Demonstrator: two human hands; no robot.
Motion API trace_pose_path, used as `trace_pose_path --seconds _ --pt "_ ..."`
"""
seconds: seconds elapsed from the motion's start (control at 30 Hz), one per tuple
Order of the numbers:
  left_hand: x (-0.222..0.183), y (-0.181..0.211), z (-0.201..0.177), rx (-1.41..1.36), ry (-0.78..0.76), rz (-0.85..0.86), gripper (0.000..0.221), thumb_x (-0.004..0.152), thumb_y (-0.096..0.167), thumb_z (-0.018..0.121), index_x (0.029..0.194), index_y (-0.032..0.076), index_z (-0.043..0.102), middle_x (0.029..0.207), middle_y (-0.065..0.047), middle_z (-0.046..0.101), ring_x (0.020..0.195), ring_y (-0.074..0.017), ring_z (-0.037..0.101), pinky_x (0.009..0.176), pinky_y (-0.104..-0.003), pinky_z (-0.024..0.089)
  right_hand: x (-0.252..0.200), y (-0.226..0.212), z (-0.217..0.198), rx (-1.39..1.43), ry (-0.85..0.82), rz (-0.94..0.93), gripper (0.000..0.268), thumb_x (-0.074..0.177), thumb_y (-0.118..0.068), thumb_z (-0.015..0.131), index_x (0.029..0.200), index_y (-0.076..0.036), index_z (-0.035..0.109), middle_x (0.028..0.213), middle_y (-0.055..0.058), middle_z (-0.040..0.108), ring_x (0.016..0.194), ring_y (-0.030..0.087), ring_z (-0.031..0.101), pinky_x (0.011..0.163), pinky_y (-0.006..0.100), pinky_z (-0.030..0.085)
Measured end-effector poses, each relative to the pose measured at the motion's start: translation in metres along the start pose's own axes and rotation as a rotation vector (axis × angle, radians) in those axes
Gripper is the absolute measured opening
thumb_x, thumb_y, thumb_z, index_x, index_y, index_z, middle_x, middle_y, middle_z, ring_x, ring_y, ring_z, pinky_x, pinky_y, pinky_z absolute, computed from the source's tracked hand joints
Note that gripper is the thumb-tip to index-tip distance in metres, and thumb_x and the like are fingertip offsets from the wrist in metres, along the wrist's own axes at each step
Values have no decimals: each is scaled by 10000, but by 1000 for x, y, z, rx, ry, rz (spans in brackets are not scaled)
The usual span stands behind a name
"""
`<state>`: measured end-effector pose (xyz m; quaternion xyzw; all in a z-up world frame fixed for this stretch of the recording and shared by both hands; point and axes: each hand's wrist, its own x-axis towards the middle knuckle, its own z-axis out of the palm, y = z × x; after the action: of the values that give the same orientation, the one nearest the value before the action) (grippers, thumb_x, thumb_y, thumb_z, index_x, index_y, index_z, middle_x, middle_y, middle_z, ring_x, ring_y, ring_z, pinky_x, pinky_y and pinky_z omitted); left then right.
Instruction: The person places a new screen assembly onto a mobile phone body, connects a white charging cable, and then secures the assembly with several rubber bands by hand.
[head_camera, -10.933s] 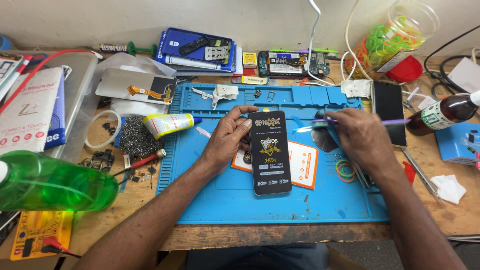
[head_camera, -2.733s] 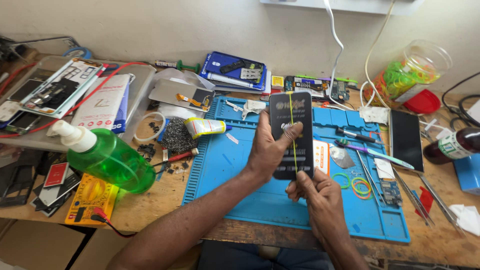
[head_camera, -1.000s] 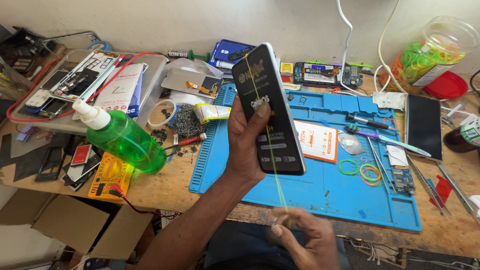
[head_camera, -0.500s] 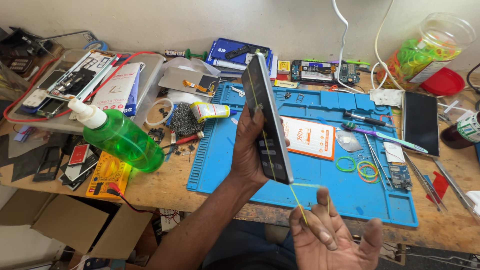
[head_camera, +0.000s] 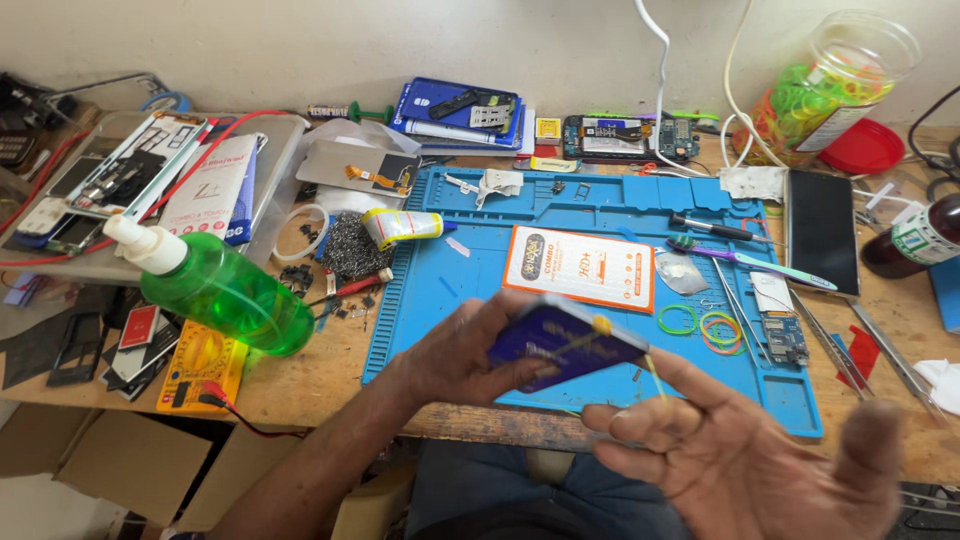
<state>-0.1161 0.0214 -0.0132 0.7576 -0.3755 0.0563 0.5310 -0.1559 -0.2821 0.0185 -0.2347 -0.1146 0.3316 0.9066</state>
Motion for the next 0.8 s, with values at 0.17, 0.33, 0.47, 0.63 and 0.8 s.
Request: trace_pose_path --seconds 0.17,0.33,0.47,0.63,0.8 --pt "1 6 9 158 -66 88 437 994 161 744 1327 77 473 956 -109 728 841 -301 758 704 -412 590 8 -15 20 -210 -59 91 1235 869 -799 559 1558 164 208 1350 478 554 1373 603 481 1142 648 375" --pt "2 12 15 265 -37 134 454 952 132 742 1315 64 478 944 -120 704 828 -324 730 688 -435 578 19 -14 28 -504 -14 84 1000 998 -672 436 1518 163 254 1500 396 454 1352 559 505 1042 648 494" --pt "3 13 20 324 -13 120 406 975 134 750 1279 84 486 937 -109 704 806 -295 724 675 -414 578 30 -30 24 -879 -56 190 897 1023 -627 401 1583 72 352 1406 316 597 1280 445 637 1072 546 508" --pt "5 7 33 160 151 -58 369 1013 151 722 1282 79 480 965 -85 722 798 -217 753 676 -359 612 16 -36 44 -1829 156 -427 771 953 -586 566 1433 16 604 1124 158 760 1026 252 741 897 371 605" --pt "20 0 45 -577 648 -197 384 1067 147 684 1386 86 480 1145 -109 698 1020 -218 701 894 -368 627 34 -4 21 -1376 324 -560 253 1012 -85 624 1234 12 699 1089 135 784 1005 186 776 847 304 639"
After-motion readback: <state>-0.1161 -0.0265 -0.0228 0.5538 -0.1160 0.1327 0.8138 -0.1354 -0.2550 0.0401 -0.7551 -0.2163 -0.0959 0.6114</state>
